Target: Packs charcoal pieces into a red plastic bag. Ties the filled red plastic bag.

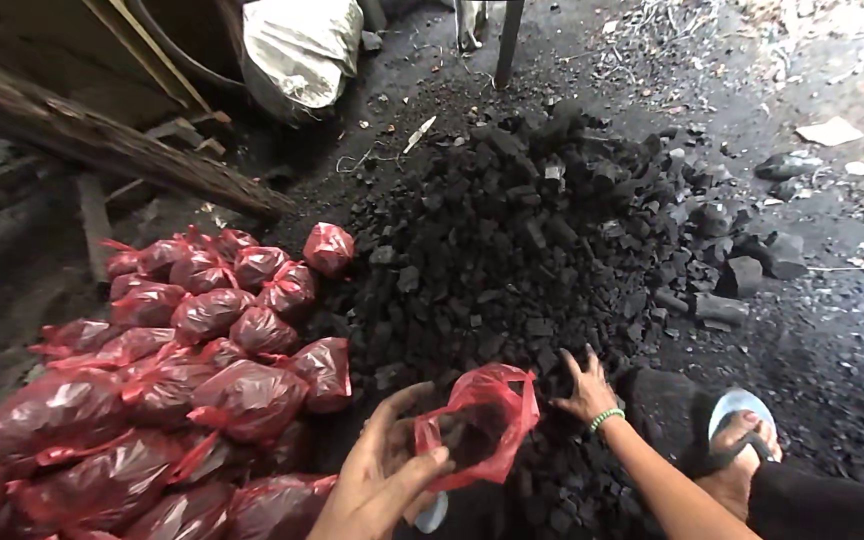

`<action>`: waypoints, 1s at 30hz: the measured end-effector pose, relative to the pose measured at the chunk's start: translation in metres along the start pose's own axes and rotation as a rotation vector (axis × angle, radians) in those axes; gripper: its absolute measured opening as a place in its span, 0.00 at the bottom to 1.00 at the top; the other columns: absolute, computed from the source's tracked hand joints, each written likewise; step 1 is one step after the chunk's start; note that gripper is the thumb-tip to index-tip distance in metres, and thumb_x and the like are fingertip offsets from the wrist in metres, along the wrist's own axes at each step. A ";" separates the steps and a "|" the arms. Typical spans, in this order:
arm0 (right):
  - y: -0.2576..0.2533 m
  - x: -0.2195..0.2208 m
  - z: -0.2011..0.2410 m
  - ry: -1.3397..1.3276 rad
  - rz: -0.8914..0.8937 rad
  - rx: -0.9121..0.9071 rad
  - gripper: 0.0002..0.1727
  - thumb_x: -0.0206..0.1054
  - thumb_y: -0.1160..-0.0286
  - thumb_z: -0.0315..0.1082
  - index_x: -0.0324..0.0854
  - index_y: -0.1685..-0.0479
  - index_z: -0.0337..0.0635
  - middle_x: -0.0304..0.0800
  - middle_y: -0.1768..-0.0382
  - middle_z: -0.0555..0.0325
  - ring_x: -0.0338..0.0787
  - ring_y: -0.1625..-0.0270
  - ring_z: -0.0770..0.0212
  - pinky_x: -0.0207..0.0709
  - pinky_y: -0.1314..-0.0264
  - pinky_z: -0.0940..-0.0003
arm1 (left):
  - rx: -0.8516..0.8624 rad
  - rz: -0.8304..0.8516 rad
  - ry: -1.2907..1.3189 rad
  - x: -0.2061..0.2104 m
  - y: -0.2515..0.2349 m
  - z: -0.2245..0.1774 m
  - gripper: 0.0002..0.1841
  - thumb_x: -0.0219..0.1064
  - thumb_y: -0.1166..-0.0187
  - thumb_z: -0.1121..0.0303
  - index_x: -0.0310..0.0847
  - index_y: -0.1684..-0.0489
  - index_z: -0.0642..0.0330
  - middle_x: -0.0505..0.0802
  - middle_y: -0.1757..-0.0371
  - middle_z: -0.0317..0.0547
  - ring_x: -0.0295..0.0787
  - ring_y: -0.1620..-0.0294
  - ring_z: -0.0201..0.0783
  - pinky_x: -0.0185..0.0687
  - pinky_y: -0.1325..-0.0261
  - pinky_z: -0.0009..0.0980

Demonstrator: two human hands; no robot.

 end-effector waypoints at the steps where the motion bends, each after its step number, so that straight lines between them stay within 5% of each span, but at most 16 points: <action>1: 0.007 0.004 0.002 0.026 0.017 -0.020 0.61 0.87 0.45 0.53 0.54 0.05 0.67 0.41 0.06 0.31 0.60 0.11 0.25 0.70 0.23 0.29 | -0.001 0.000 -0.015 0.000 0.000 0.001 0.35 0.63 0.30 0.74 0.57 0.18 0.66 0.90 0.44 0.46 0.94 0.51 0.40 0.93 0.50 0.37; 3: 0.020 0.012 0.006 0.079 0.069 -0.100 0.58 0.85 0.42 0.48 0.54 0.05 0.69 0.53 0.09 0.32 0.60 0.12 0.24 0.66 0.23 0.25 | -0.006 -0.004 -0.020 0.000 -0.002 0.002 0.35 0.63 0.29 0.75 0.57 0.18 0.66 0.90 0.44 0.47 0.94 0.54 0.40 0.93 0.52 0.36; 6: 0.023 0.019 0.009 0.129 0.164 -0.208 0.56 0.83 0.39 0.42 0.54 0.06 0.74 0.50 0.09 0.30 0.54 0.11 0.21 0.63 0.25 0.18 | 0.014 -0.005 -0.015 -0.001 -0.005 0.001 0.37 0.64 0.30 0.74 0.56 0.17 0.66 0.90 0.44 0.47 0.93 0.56 0.38 0.92 0.54 0.34; 10: -0.001 0.013 0.005 -0.008 0.112 -0.048 0.55 0.86 0.44 0.49 0.60 0.08 0.65 0.54 0.10 0.33 0.67 0.16 0.26 0.75 0.27 0.30 | 0.040 -0.016 0.043 -0.002 -0.008 0.001 0.38 0.66 0.35 0.71 0.58 0.17 0.62 0.90 0.48 0.43 0.92 0.62 0.35 0.92 0.60 0.30; 14: 0.001 0.014 0.000 0.010 0.185 -0.011 0.57 0.86 0.44 0.49 0.59 0.07 0.56 0.52 0.10 0.30 0.65 0.15 0.26 0.72 0.23 0.34 | 0.055 0.007 0.160 0.001 -0.014 0.003 0.36 0.64 0.34 0.71 0.59 0.18 0.61 0.90 0.48 0.45 0.91 0.67 0.35 0.90 0.66 0.29; 21: 0.034 0.026 0.004 -0.012 0.192 0.042 0.50 0.81 0.34 0.45 0.59 0.07 0.58 0.44 0.08 0.28 0.58 0.13 0.21 0.70 0.26 0.26 | -0.077 -0.026 0.057 0.025 -0.027 0.036 0.37 0.66 0.31 0.72 0.60 0.16 0.62 0.88 0.44 0.52 0.90 0.58 0.39 0.88 0.55 0.33; 25: 0.028 0.031 0.004 -0.189 0.107 0.089 0.46 0.78 0.31 0.43 0.62 0.09 0.53 0.53 0.13 0.23 0.76 0.23 0.26 0.76 0.25 0.39 | -0.061 -0.045 0.070 0.026 -0.031 0.035 0.34 0.64 0.28 0.75 0.60 0.17 0.64 0.89 0.49 0.50 0.90 0.60 0.37 0.88 0.57 0.31; 28: 0.022 0.024 -0.014 -0.485 0.057 0.091 0.48 0.84 0.37 0.38 0.65 0.11 0.49 0.63 0.18 0.22 0.76 0.22 0.27 0.73 0.23 0.36 | -0.079 -0.060 0.104 0.027 -0.033 0.034 0.32 0.63 0.25 0.76 0.61 0.18 0.63 0.89 0.51 0.52 0.90 0.61 0.38 0.88 0.56 0.32; 30: 0.026 0.015 -0.024 -0.830 0.043 0.117 0.41 0.78 0.32 0.28 0.66 0.14 0.42 0.74 0.23 0.28 0.79 0.24 0.35 0.74 0.24 0.40 | -0.096 -0.056 0.132 0.029 -0.034 0.035 0.31 0.63 0.23 0.78 0.61 0.17 0.62 0.88 0.49 0.54 0.90 0.60 0.40 0.89 0.56 0.34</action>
Point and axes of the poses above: each hand's wrist, its own y-axis away from the middle knuckle, its own x-axis out of the palm, z = x × y, the point moved 4 cm from there along -y, towards the middle knuckle
